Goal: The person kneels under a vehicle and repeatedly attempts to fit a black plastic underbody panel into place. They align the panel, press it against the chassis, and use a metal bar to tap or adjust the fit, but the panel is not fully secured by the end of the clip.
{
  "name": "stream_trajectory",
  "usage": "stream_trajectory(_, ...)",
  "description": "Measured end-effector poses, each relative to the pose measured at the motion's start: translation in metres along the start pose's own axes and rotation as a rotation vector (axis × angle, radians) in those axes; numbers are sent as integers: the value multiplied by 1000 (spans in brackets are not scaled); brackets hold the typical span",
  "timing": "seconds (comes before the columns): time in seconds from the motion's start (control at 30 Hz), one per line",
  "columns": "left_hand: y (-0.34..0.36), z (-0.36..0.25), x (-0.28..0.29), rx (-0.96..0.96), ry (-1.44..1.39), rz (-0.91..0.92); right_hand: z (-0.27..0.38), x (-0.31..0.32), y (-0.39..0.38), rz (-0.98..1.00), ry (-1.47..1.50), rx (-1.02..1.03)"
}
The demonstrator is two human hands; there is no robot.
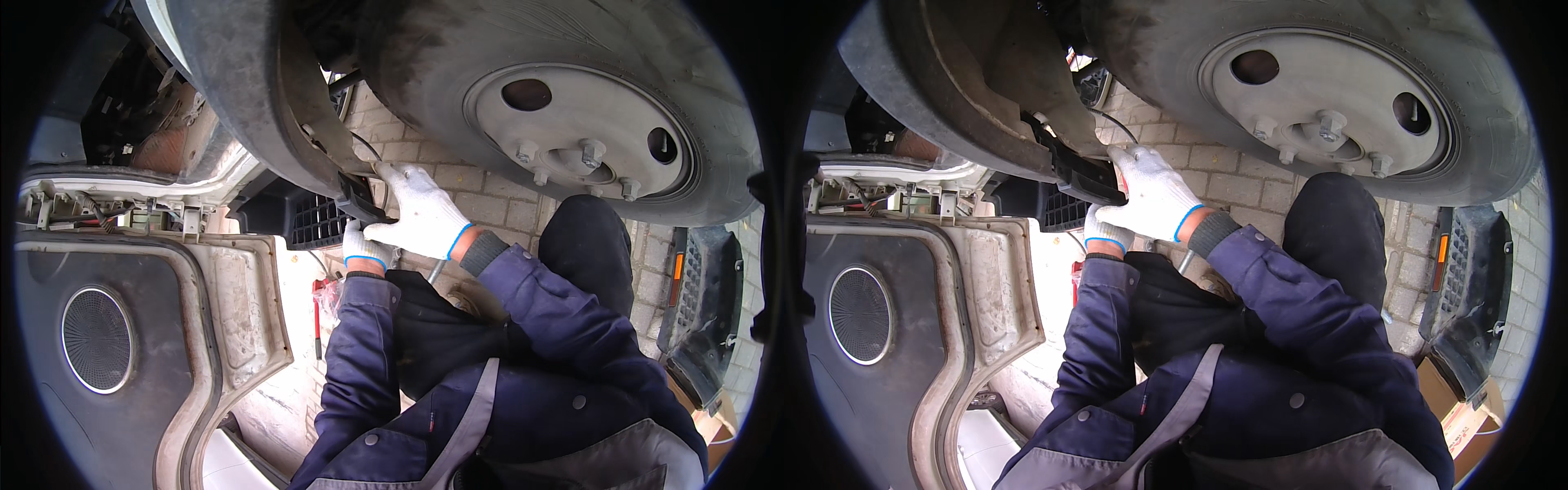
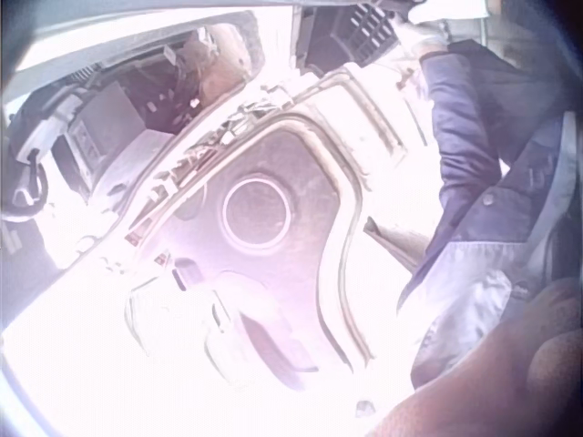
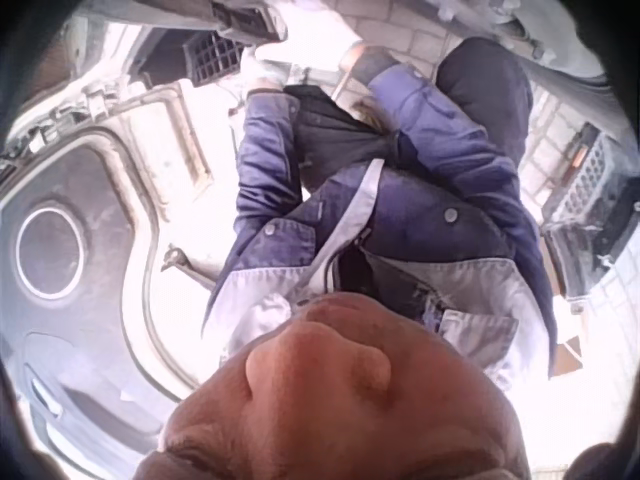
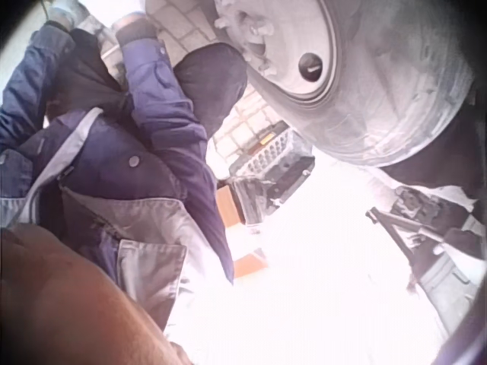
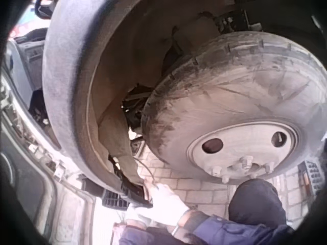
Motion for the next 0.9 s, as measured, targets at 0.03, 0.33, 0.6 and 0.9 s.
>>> stream_trajectory(0.03,0,0,1,4,-87,-142,-1,-1,2,-44,-13,6)
stream_trajectory(0.33,-17,-10,-14,24,-119,-231,-21,-18,10,1,55,-15)
stream_trajectory(0.6,-16,-16,-5,-7,94,-144,-25,-24,3,-107,104,17)
stream_trajectory(0.9,-15,-16,-2,3,265,-80,-33,-31,0,-95,136,30)
Point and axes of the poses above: each hand's wrist, its own y-axis towards the middle knuckle, its own x-axis out of the back of the hand, z = x × y, the point moved 1 cm from there along y, towards the middle knuckle, and after that the axes turned 1 degree about -y, right-handed, at the moved point
